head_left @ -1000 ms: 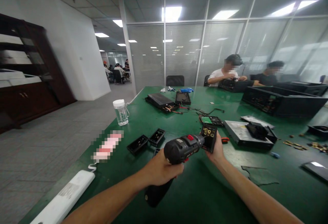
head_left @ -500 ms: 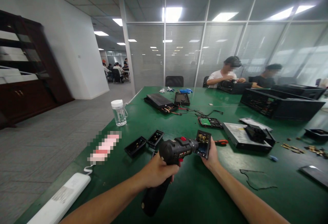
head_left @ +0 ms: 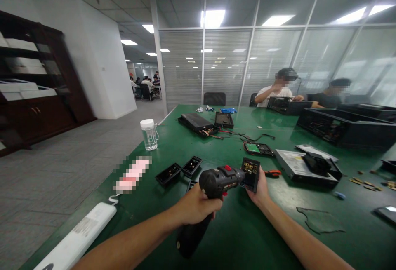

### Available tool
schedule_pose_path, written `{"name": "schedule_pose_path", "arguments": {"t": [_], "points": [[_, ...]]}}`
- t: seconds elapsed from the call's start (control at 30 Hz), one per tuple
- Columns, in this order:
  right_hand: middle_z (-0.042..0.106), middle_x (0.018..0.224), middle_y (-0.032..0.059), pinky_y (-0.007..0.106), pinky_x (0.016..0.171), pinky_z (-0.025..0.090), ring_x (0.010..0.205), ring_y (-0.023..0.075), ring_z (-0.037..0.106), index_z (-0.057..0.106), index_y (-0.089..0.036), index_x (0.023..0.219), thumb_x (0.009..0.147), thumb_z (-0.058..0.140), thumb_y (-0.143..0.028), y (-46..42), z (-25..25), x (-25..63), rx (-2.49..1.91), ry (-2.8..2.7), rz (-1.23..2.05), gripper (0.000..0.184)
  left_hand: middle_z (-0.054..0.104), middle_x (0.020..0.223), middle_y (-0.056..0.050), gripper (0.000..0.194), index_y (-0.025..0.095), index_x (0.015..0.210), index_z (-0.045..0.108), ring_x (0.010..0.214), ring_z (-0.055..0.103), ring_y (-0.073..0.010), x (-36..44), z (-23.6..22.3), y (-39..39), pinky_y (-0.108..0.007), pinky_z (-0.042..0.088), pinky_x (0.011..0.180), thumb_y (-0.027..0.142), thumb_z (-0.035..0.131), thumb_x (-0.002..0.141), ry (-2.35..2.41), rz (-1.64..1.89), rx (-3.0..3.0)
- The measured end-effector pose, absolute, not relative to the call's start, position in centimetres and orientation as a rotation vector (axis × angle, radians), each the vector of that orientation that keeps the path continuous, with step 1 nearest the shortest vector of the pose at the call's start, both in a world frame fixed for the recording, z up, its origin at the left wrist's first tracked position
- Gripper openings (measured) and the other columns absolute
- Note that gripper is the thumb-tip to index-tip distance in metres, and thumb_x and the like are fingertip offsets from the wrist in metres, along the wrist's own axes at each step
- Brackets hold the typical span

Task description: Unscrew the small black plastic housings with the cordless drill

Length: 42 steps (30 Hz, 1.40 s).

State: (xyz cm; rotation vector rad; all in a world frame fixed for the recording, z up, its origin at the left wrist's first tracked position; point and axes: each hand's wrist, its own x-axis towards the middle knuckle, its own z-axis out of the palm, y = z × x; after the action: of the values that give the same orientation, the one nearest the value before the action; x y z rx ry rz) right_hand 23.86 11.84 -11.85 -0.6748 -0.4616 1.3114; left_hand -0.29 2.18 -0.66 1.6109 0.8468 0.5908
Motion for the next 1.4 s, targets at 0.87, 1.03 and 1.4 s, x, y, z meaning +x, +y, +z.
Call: {"name": "schedule_pose_path", "arguments": {"t": [0.87,1.03,1.4], "points": [[0.065,0.071,-0.0004,0.031,0.057,0.049,0.059,0.0161,0.06,0.061,-0.019,0.085,0.075,0.049,-0.043,11.6,-11.56,23.83,-0.671,-0.429,1.327,0.028,0.049,0.054,0.002,0.015,0.014,0.079,0.053,0.05,0.047,-0.0092,-0.49,-1.08,2.74,-0.024,0.037,0.053,0.022,0.052,0.067,0.832,0.622,1.521],[0.065,0.071,-0.0007,0.03,0.057,0.049,0.057,0.0157,0.059,0.061,-0.02,0.084,0.075,0.049,-0.043,11.55,-11.43,23.64,-0.687,-0.423,1.321,0.027,0.049,0.054,0.002,0.013,0.014,0.077,0.053,0.051,0.048,-0.0094,-0.44,-0.98,2.53,-0.024,0.037,0.053,0.022,0.052,0.067,0.847,0.613,1.537],[0.065,0.072,0.0002,0.028,0.053,0.048,0.059,0.0158,0.059,0.061,-0.019,0.084,0.076,0.049,-0.043,11.46,-11.51,23.65,-0.68,-0.423,1.325,0.028,0.05,0.055,0.002,0.009,0.014,0.073,0.053,0.052,0.048,-0.0096,-0.41,-0.26,2.21,-0.023,0.037,0.053,0.02,0.052,0.067,0.853,0.577,1.579]]}}
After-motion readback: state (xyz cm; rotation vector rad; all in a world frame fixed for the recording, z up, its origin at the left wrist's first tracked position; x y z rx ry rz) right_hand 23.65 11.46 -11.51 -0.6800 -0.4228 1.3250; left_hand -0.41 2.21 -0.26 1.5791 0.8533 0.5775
